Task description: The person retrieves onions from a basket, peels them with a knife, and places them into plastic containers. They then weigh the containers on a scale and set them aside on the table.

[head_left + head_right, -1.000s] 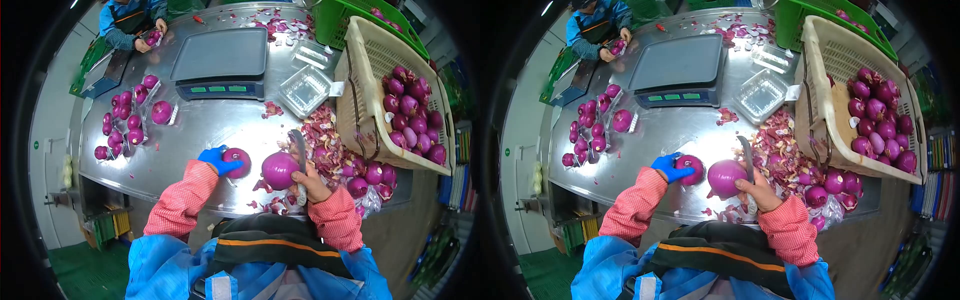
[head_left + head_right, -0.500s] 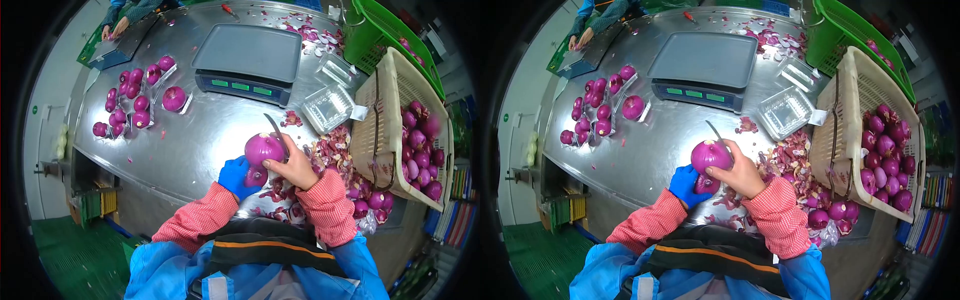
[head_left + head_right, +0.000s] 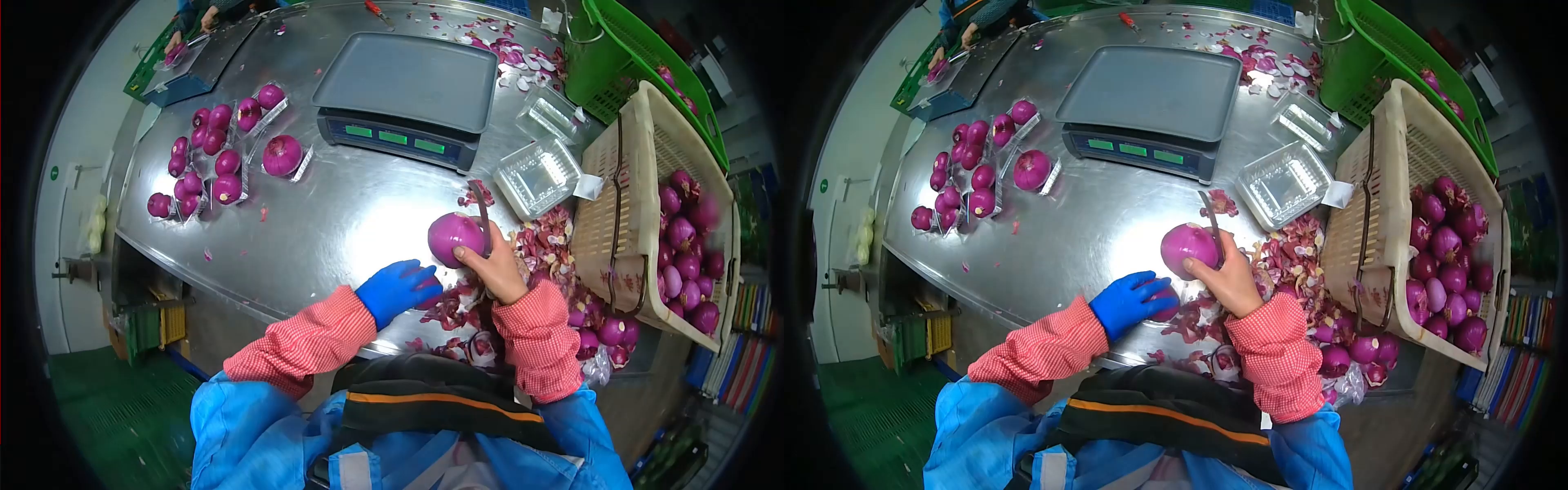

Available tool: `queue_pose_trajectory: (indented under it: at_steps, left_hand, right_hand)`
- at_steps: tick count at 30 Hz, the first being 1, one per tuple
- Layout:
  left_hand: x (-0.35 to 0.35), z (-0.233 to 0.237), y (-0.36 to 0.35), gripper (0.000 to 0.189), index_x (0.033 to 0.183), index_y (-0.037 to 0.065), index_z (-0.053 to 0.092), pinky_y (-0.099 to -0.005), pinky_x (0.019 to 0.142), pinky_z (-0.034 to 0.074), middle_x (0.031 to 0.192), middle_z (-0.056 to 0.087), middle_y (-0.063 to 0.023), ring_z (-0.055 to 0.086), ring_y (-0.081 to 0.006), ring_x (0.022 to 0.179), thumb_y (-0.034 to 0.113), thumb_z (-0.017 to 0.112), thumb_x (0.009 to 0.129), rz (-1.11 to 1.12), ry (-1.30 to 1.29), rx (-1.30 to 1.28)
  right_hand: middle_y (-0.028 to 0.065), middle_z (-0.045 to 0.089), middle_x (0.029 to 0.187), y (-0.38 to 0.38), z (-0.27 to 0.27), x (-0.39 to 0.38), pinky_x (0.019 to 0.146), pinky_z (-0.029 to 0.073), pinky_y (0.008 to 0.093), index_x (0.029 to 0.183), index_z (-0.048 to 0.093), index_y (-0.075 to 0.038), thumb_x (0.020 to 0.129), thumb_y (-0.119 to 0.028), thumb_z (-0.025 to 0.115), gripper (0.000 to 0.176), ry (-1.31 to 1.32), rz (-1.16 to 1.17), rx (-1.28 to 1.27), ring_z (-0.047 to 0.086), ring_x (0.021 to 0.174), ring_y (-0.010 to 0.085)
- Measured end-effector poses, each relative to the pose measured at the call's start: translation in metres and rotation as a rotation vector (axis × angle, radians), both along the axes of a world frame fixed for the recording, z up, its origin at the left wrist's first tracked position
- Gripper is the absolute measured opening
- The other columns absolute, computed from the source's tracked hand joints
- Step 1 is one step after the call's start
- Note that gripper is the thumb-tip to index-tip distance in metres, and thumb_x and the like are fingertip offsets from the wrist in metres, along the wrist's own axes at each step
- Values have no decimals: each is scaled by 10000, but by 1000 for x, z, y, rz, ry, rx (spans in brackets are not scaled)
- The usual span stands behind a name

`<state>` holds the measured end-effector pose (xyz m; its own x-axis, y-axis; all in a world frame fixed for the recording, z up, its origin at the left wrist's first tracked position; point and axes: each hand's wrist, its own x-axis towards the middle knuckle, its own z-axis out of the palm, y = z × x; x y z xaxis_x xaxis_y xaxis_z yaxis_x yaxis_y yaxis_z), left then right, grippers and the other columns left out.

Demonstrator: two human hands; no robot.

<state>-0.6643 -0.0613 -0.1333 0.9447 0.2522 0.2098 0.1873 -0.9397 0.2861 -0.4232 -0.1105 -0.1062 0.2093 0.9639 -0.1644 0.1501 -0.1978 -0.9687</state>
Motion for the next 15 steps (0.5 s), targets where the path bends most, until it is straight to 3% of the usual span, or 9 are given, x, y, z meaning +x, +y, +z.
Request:
queue_pose_trajectory:
  at_steps: [3,7,10,13,14,15]
  left_hand:
    - [-14,-4,-14,393,1214,168,594,-438,1025,474,1394,518,-125,527,-369,1224,118,624,826,12,9,29]
    - [-14,-1,-27,507,1296,149,551,-451,1063,429,1395,509,-144,494,-380,1261,74,647,804,90,28,-42]
    - [-26,22,-35,617,1364,111,494,-435,1063,418,1362,519,-177,499,-375,1252,39,669,777,234,-162,-443]
    - [-57,0,-49,679,1390,69,446,-399,1011,445,1301,537,-182,530,-324,1179,17,700,763,592,-239,-556]
    - [-60,-7,-56,599,1390,64,446,-364,945,474,1260,556,-140,558,-241,1094,36,667,834,798,-327,-936]
    - [-60,-16,-53,552,1368,65,476,-343,880,498,1180,598,-90,588,-188,971,40,670,852,936,-355,-987]
  right_hand:
    - [199,651,1076,-4,5,-6,814,540,357,1352,484,-89,805,-382,760,679,-222,46,-4,683,932,295]
    - [215,632,991,-5,21,-37,744,548,424,1412,449,-175,795,-508,720,751,-692,135,19,678,844,389]
    - [190,606,958,-4,16,-42,735,538,455,1409,475,-164,839,-493,676,688,-751,243,-92,662,841,384]
    - [217,608,992,-5,7,-33,747,537,446,1352,535,-102,892,-438,636,578,-667,169,-51,654,865,376]
    - [224,613,1000,-5,-2,-28,750,536,445,1337,543,-77,898,-433,629,572,-654,119,-55,654,866,376]
    - [231,617,1008,-4,-8,-26,752,535,444,1323,550,-53,904,-428,622,567,-642,68,-58,653,867,376]
